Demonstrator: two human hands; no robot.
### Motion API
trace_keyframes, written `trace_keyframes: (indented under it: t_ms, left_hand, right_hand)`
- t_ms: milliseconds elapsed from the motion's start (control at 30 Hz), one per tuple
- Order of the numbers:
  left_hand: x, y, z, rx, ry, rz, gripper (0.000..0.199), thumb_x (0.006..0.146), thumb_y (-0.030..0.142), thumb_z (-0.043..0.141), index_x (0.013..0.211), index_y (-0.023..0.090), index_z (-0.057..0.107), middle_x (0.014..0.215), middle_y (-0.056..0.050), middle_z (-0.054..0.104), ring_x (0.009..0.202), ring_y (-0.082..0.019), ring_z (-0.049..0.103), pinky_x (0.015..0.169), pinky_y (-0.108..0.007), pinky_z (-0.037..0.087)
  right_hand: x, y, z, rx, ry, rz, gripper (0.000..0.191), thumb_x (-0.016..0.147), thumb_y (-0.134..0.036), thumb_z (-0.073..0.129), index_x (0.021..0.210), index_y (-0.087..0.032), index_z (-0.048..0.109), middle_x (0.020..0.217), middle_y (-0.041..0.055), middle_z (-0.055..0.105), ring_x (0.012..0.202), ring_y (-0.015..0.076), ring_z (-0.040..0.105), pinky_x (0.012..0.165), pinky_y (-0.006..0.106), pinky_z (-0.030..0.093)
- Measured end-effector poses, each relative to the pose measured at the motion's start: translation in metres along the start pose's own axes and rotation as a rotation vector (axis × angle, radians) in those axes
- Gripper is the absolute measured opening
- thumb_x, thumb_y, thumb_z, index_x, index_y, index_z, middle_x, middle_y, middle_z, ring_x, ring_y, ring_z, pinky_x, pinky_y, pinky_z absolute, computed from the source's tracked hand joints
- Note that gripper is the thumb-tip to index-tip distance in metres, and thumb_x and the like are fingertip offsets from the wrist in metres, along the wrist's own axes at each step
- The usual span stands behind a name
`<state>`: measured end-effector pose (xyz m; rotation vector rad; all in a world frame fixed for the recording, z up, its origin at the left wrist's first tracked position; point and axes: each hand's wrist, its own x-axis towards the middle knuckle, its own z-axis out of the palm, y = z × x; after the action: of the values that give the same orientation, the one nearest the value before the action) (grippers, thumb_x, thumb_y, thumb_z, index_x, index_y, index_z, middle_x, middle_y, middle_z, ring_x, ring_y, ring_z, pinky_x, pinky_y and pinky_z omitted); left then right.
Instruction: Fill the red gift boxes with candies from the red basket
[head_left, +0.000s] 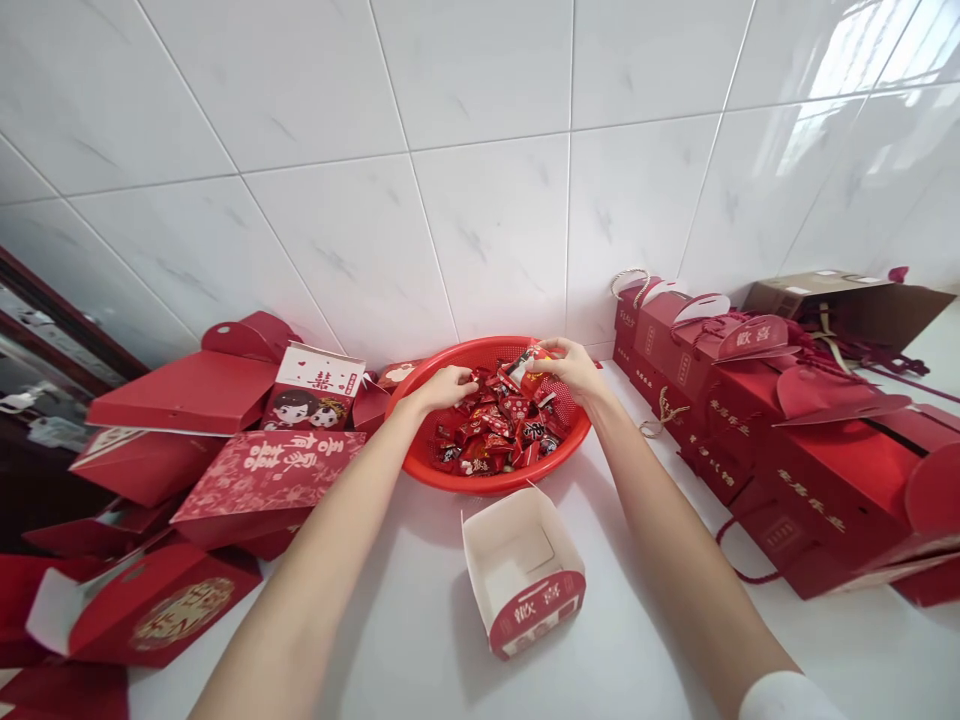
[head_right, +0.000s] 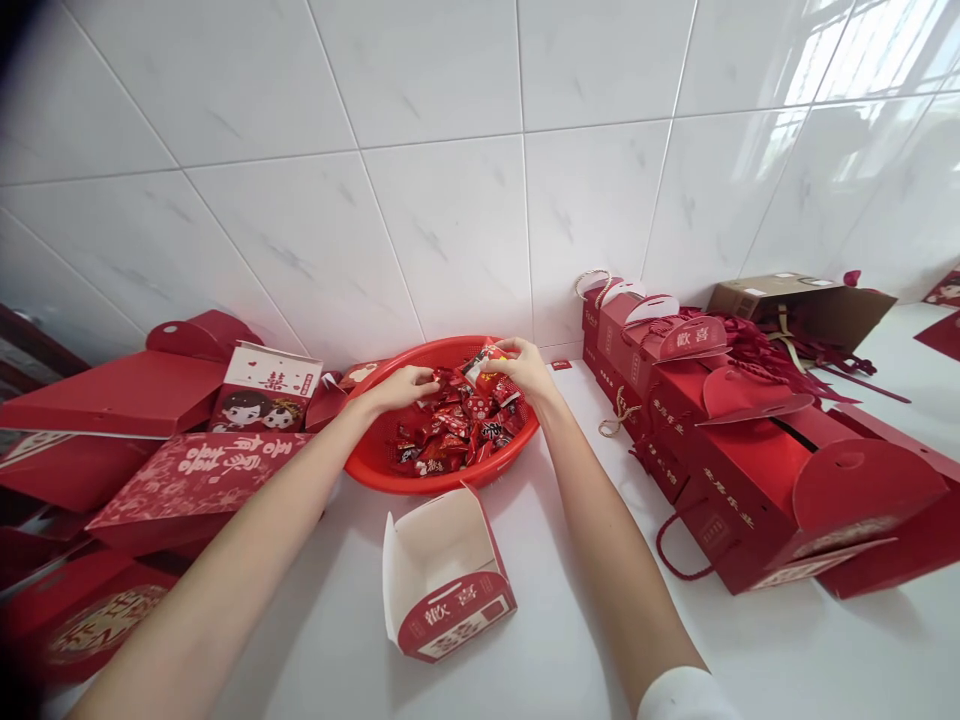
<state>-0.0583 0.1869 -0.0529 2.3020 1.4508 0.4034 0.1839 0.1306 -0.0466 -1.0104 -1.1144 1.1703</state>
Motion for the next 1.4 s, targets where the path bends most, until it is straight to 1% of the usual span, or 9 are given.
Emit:
trace_keyframes:
  t_ms: [133, 200, 300, 400, 533, 733, 900, 1167, 1400]
  left_hand:
    - [-0.012, 0.016, -0.010, -0.225, 0.071, 0.122, 0.045, 0.084, 0.054, 0.055, 0.097, 0.015, 0.073, 0.099, -0.008, 0.076, 0.090, -0.025, 0.070, 0.082, -0.036, 0.054]
    - [-0.024, 0.028, -0.011, -0.424, 0.094, 0.182, 0.051, 0.080, 0.059, 0.062, 0.099, 0.014, 0.074, 0.098, -0.008, 0.078, 0.092, -0.027, 0.070, 0.085, -0.038, 0.054]
    - [-0.046, 0.050, -0.007, -0.740, 0.140, 0.232, 0.050, 0.073, 0.055, 0.077, 0.101, 0.015, 0.077, 0.099, -0.009, 0.079, 0.097, -0.029, 0.070, 0.091, -0.042, 0.053]
    - [-0.067, 0.072, 0.003, -1.006, 0.301, 0.203, 0.044, 0.070, 0.048, 0.083, 0.100, 0.017, 0.078, 0.103, -0.008, 0.079, 0.102, -0.028, 0.071, 0.097, -0.041, 0.053]
    - [-0.086, 0.089, 0.012, -1.292, 0.506, 0.140, 0.034, 0.060, 0.040, 0.091, 0.086, 0.021, 0.079, 0.096, -0.004, 0.080, 0.097, -0.023, 0.073, 0.094, -0.035, 0.055]
    - [-0.093, 0.095, 0.014, -1.367, 0.589, 0.110, 0.037, 0.051, 0.036, 0.094, 0.080, 0.021, 0.078, 0.092, -0.003, 0.079, 0.094, -0.025, 0.073, 0.090, -0.038, 0.058]
    - [-0.094, 0.090, 0.013, -1.365, 0.658, 0.054, 0.035, 0.051, 0.038, 0.094, 0.078, 0.023, 0.077, 0.090, -0.001, 0.079, 0.092, -0.024, 0.073, 0.086, -0.035, 0.058]
    - [-0.099, 0.095, 0.015, -1.348, 0.570, 0.080, 0.039, 0.047, 0.040, 0.096, 0.075, 0.020, 0.077, 0.078, -0.001, 0.076, 0.073, -0.019, 0.071, 0.072, -0.031, 0.059]
    - [-0.097, 0.088, 0.018, -1.365, 0.665, 0.113, 0.035, 0.052, 0.042, 0.094, 0.074, 0.021, 0.075, 0.080, 0.000, 0.073, 0.074, -0.018, 0.068, 0.074, -0.033, 0.060]
  right_hand:
    - [-0.001, 0.000, 0.000, 0.020, -0.040, 0.006, 0.039, 0.038, -0.020, 0.085, 0.071, -0.018, 0.063, 0.063, -0.0027, 0.065, 0.060, 0.0142, 0.061, 0.060, 0.027, 0.047]
    - [0.000, 0.000, 0.000, 0.038, -0.053, 0.007, 0.041, 0.037, -0.021, 0.086, 0.072, -0.018, 0.064, 0.064, -0.0027, 0.066, 0.060, 0.0140, 0.060, 0.061, 0.027, 0.046]
    - [0.000, 0.000, 0.000, 0.075, -0.066, 0.010, 0.044, 0.036, -0.022, 0.087, 0.072, -0.018, 0.062, 0.063, -0.0029, 0.065, 0.060, 0.0138, 0.060, 0.059, 0.027, 0.045]
    - [-0.004, -0.005, 0.002, 0.114, -0.098, 0.006, 0.044, 0.035, -0.022, 0.089, 0.069, -0.018, 0.061, 0.063, -0.0028, 0.065, 0.059, 0.0134, 0.059, 0.058, 0.027, 0.046]
    - [-0.015, -0.018, 0.015, 0.170, -0.193, -0.020, 0.042, 0.043, -0.030, 0.089, 0.076, -0.018, 0.067, 0.075, 0.0004, 0.071, 0.067, 0.0157, 0.064, 0.064, 0.028, 0.050]
    - [-0.037, -0.034, 0.039, 0.064, -0.389, -0.142, 0.038, 0.066, -0.047, 0.082, 0.091, -0.021, 0.069, 0.087, 0.0018, 0.073, 0.079, 0.0182, 0.066, 0.070, 0.028, 0.052]
    - [-0.049, -0.038, 0.046, 0.007, -0.391, -0.161, 0.033, 0.084, -0.053, 0.067, 0.095, -0.022, 0.067, 0.100, 0.0012, 0.071, 0.095, 0.0172, 0.064, 0.085, 0.027, 0.050]
    - [-0.052, -0.041, 0.041, -0.044, -0.345, -0.293, 0.026, 0.077, -0.037, 0.074, 0.092, -0.018, 0.066, 0.089, 0.0011, 0.070, 0.083, 0.0161, 0.063, 0.077, 0.028, 0.049]
    - [-0.058, -0.054, 0.035, -0.073, -0.335, -0.266, 0.025, 0.074, -0.036, 0.074, 0.090, -0.019, 0.066, 0.087, 0.0012, 0.071, 0.081, 0.0169, 0.063, 0.072, 0.028, 0.051]
